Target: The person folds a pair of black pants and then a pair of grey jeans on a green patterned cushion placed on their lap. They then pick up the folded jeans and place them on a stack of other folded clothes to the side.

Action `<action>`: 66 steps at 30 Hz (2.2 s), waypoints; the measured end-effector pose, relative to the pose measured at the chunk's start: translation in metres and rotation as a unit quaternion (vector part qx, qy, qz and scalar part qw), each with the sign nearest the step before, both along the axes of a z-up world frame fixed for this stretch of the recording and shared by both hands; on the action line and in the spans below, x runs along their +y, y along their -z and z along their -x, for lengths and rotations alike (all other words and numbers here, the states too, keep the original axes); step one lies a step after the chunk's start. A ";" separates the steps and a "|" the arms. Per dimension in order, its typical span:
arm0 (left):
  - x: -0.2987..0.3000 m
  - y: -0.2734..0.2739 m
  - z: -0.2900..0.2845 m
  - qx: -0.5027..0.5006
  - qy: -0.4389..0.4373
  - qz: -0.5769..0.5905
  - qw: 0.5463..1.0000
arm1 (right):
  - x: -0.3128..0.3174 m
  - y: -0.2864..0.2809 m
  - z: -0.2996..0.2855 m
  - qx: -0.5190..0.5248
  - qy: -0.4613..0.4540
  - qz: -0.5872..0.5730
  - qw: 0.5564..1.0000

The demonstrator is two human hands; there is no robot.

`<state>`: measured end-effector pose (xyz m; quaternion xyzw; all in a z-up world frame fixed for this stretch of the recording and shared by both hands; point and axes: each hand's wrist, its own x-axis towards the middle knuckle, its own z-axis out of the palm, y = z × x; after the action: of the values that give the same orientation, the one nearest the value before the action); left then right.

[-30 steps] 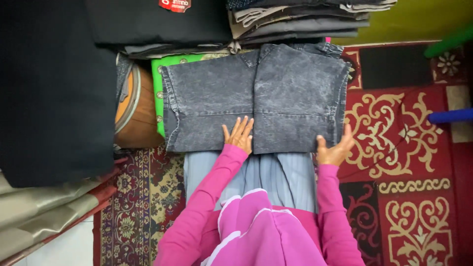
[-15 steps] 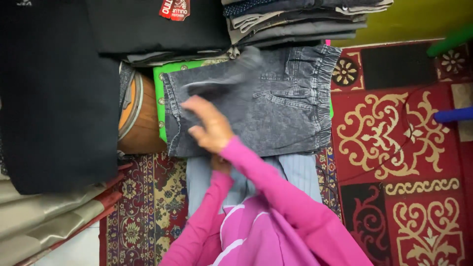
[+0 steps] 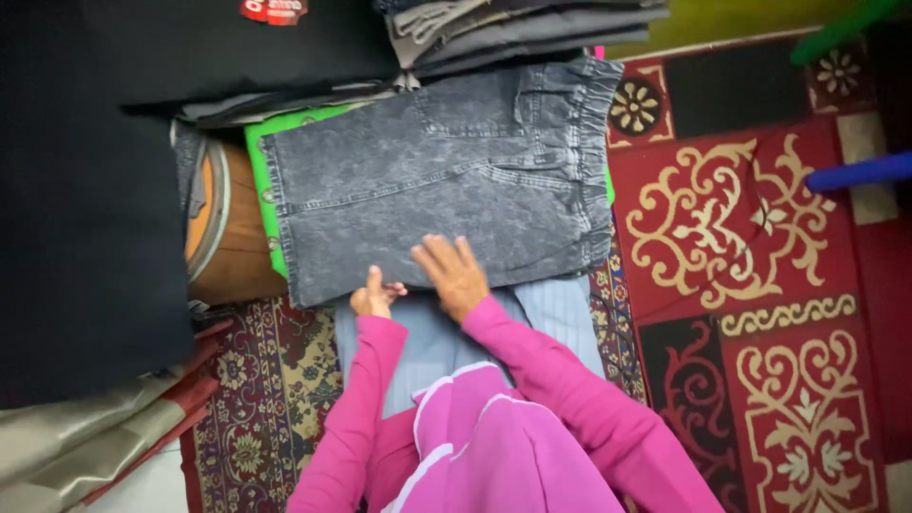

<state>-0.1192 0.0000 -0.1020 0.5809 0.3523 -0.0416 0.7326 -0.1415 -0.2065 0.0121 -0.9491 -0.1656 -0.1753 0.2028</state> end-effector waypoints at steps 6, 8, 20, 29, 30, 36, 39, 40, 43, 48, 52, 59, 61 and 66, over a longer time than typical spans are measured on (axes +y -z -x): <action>0.041 0.022 -0.036 0.072 0.071 0.044 0.994 | -0.183 0.062 0.038 0.014 0.099 0.071 0.992; 0.040 0.003 -0.056 0.104 0.077 0.081 0.988 | -0.210 0.031 0.040 0.050 0.101 0.082 0.990; -0.067 -0.090 -0.097 -0.058 0.256 0.157 0.952 | -0.264 0.027 -0.053 0.408 0.135 0.133 0.893; -0.157 -0.101 -0.002 -0.455 0.514 -0.451 0.571 | -0.278 0.046 -0.057 0.434 0.114 0.110 0.887; -0.146 -0.100 -0.005 -0.445 0.507 -0.471 0.568 | -0.275 0.048 -0.056 0.447 0.120 0.093 0.882; -0.132 -0.068 -0.022 -0.460 0.451 -0.551 0.531 | -0.277 0.035 -0.059 0.463 0.096 0.081 0.878; -0.142 -0.054 -0.031 -0.467 0.431 -0.569 0.521 | -0.276 0.036 -0.059 0.466 0.105 0.071 0.876; -0.143 -0.052 -0.032 -0.466 0.432 -0.568 0.522 | -0.275 0.033 -0.058 0.467 0.105 0.070 0.875; -0.137 -0.057 -0.042 -0.481 0.417 -0.569 0.520 | -0.272 0.023 -0.062 0.463 0.107 0.064 0.878; -0.096 -0.079 -0.048 -0.505 0.410 -0.564 0.509 | -0.279 0.018 -0.057 0.459 0.079 0.021 0.885; -0.081 -0.077 -0.048 -0.490 0.390 -0.567 0.535 | -0.281 0.026 -0.056 0.466 0.075 0.025 0.881; -0.128 -0.100 -0.029 -0.482 0.389 -0.521 0.588 | -0.274 0.006 -0.056 0.465 0.075 0.007 0.882; -0.141 -0.086 -0.027 -0.490 0.381 -0.516 0.590 | -0.273 0.004 -0.056 0.463 0.077 0.007 0.883; -0.139 -0.070 -0.036 -0.510 0.378 -0.572 0.519 | -0.276 0.013 -0.055 0.451 0.069 -0.004 0.890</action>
<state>-0.0835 -0.1388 -0.0316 0.8753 -0.3863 0.1997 0.2118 -0.0861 -0.4823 -0.0006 -0.9341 0.0106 0.2578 0.2468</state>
